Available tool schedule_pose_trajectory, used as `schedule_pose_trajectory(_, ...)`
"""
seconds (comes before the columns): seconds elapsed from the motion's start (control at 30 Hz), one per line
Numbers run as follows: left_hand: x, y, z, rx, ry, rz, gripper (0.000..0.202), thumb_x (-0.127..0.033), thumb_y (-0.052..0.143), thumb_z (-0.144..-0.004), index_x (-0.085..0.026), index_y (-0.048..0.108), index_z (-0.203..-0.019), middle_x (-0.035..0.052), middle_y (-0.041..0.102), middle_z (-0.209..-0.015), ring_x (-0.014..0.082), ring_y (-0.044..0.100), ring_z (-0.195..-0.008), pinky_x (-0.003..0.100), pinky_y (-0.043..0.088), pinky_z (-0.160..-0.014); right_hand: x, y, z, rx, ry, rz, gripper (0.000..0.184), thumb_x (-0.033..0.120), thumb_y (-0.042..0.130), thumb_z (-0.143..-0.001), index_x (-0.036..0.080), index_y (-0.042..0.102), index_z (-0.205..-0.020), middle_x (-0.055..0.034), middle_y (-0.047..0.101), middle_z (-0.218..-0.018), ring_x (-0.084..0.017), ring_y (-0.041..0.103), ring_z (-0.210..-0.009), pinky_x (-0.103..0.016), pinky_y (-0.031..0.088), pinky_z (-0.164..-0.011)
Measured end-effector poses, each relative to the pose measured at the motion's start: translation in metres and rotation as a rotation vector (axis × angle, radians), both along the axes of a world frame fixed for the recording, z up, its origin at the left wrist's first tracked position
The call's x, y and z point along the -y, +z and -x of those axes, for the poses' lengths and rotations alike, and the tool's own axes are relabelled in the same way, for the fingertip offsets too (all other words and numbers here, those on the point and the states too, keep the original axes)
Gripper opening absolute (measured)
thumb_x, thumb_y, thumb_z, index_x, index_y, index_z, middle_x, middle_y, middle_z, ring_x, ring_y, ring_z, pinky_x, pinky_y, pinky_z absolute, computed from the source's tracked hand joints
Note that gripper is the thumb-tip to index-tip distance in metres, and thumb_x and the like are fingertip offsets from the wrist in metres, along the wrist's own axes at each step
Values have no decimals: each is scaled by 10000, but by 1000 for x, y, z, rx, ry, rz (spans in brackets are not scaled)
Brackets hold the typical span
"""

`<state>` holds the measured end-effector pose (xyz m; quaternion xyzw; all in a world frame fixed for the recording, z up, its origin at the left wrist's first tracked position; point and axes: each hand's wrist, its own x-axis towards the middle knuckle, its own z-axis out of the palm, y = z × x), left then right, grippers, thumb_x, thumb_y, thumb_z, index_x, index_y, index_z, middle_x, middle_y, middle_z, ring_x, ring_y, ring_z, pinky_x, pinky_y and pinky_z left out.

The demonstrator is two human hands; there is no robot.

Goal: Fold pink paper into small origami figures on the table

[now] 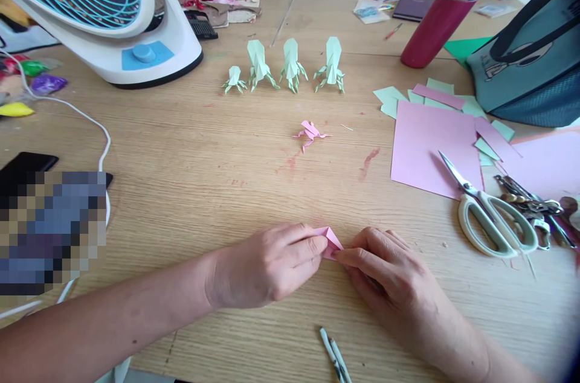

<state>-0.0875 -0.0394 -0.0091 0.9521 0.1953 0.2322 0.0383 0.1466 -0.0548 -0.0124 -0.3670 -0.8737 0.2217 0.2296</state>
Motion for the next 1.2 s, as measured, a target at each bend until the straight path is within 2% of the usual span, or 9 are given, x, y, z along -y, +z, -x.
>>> schedule_pose_trajectory(0.1, 5, 5, 7, -119, -42, -96, 273, -64, 513, -936, 43, 635, -1156, 203, 649, -1252, 265, 580, -1235, 327, 478, -1107, 0, 0, -2, 1, 19, -11, 178, 71, 505, -934, 180, 645, -957, -42, 574, -803, -162, 503, -706, -307, 387, -652)
schedule_pose_trajectory(0.27, 11, 10, 11, -251, -35, -116, 358, -86, 460, -965, 29, 562, -1288, 204, 567, -1367, 279, 520, -1306, 337, 470, -1119, -1, 0, -3, 20, 37, 2, 172, 76, 493, -941, 174, 634, -922, -48, 575, -805, -168, 513, -714, -316, 410, -655)
schedule_pose_trajectory(0.5, 13, 9, 11, -254, -12, -54, 361, -103, 427, -983, 1, 568, -1300, 175, 550, -1398, 264, 474, -1347, 321, 437, -1144, -3, -1, -6, -22, 14, 44, 130, 104, 508, -953, 167, 604, -1013, -55, 591, -857, -172, 545, -761, -324, 452, -682)
schedule_pose_trajectory(0.6, 12, 9, 12, -287, -16, -67, 349, -109, 445, -979, -15, 587, -1283, 170, 550, -1399, 264, 460, -1359, 324, 438, -1143, -3, -1, -10, -78, 1, 130, 196, 98, 500, -960, 183, 602, -1105, -56, 601, -930, -154, 570, -807, -292, 474, -698)
schedule_pose_trajectory(0.73, 12, 10, 13, -317, -29, -80, 362, -130, 444, -983, -28, 571, -1307, 161, 536, -1415, 268, 452, -1364, 329, 452, -1130, -5, 0, -17, -80, 59, 186, 320, 82, 451, -973, 220, 605, -1218, -68, 602, -1030, -155, 594, -894, -283, 503, -754)
schedule_pose_trajectory(0.9, 12, 10, 10, -288, -3, -93, 361, -117, 446, -982, -48, 560, -1318, 142, 562, -1395, 241, 494, -1327, 321, 469, -1107, -8, 1, -22, -34, 163, 165, 412, 113, 442, -987, 245, 540, -1365, -95, 589, -1105, -185, 595, -981, -321, 535, -818)
schedule_pose_trajectory(1.03, 13, 11, 8, -277, 16, -60, 334, -101, 475, -969, -73, 585, -1283, 120, 616, -1331, 245, 525, -1287, 358, 518, -1033, -9, 3, -23, 1, 198, 98, 445, 106, 422, -990, 235, 510, -1406, -107, 604, -1096, -195, 601, -991, -338, 552, -829)
schedule_pose_trajectory(1.13, 13, 11, 8, -267, 14, -52, 329, -87, 507, -952, -110, 596, -1268, 104, 572, -1390, 235, 478, -1334, 367, 474, -1072, -9, 2, -22, 3, 204, 70, 443, 108, 430, -986, 222, 512, -1407, -112, 619, -1092, -199, 613, -1000, -340, 560, -840)
schedule_pose_trajectory(1.2, 11, 9, 9, -274, 20, -17, 324, -158, 523, -963, -131, 589, -1278, 112, 533, -1430, 249, 435, -1372, 406, 427, -1112, -8, 2, -24, 0, 211, 76, 439, 110, 428, -988, 219, 514, -1404, -116, 621, -1112, -203, 611, -1026, -345, 556, -864)
